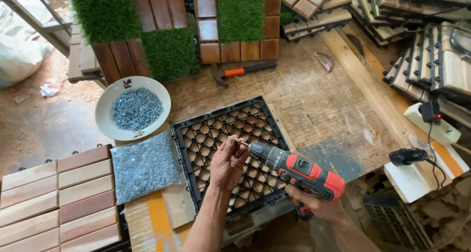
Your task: The person is assembling decorative wooden tiles by placing wooden slats into a plastic base and securing them with screws using a power drill.
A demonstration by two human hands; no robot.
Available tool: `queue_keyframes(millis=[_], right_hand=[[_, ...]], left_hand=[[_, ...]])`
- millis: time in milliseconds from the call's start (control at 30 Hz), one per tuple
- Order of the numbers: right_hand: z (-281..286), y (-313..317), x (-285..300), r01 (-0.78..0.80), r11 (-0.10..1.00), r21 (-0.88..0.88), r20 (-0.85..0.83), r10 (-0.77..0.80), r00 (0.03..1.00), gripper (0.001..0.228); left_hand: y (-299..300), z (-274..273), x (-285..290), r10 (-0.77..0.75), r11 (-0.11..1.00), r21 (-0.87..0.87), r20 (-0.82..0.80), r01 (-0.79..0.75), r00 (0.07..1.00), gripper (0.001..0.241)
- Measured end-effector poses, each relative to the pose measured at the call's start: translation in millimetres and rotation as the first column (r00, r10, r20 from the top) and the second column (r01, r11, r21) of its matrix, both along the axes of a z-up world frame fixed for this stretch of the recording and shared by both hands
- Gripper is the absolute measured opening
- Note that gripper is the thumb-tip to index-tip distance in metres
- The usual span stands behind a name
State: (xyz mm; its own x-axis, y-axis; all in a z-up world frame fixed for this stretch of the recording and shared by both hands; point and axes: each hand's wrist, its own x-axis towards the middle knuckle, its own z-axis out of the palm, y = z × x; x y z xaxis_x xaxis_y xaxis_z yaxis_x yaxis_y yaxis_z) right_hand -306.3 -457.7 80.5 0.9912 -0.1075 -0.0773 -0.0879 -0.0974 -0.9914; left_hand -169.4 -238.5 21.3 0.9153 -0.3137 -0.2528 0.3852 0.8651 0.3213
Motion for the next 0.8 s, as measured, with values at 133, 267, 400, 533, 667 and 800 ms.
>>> queue_keyframes(millis=[133,267,400,533,667,800], right_hand=[[24,1,3,-0.060,0.998,-0.036,0.086,0.063,0.994,0.080],[63,-17,5,-0.085,0.946,-0.313,0.148,0.137,0.980,0.066],[93,-40,15,-0.088,0.912,-0.400,0.066,0.125,0.990,0.055],[120,-66,43,-0.025,0.874,-0.486,-0.041,0.006,0.999,0.028],[153,-73,67,-0.152,0.840,-0.520,-0.280,0.001,0.960,0.013],[161,-68,83,-0.219,0.793,-0.568,-0.461,-0.086,0.883,0.013]], left_hand=[[-5,17,-2,-0.025,1.000,-0.012,-0.022,0.025,0.999,0.018],[-1,33,-6,-0.119,0.985,0.105,-0.159,0.137,0.980,0.023],[-17,36,-6,-0.262,0.913,0.311,-0.051,0.265,0.964,0.033],[-17,30,16,-0.241,0.599,0.800,0.219,-0.033,0.945,0.036],[5,-3,39,-0.505,-0.187,0.648,0.581,-0.738,0.638,0.038],[44,17,59,-0.504,-0.512,0.487,0.497,-0.708,0.706,0.057]])
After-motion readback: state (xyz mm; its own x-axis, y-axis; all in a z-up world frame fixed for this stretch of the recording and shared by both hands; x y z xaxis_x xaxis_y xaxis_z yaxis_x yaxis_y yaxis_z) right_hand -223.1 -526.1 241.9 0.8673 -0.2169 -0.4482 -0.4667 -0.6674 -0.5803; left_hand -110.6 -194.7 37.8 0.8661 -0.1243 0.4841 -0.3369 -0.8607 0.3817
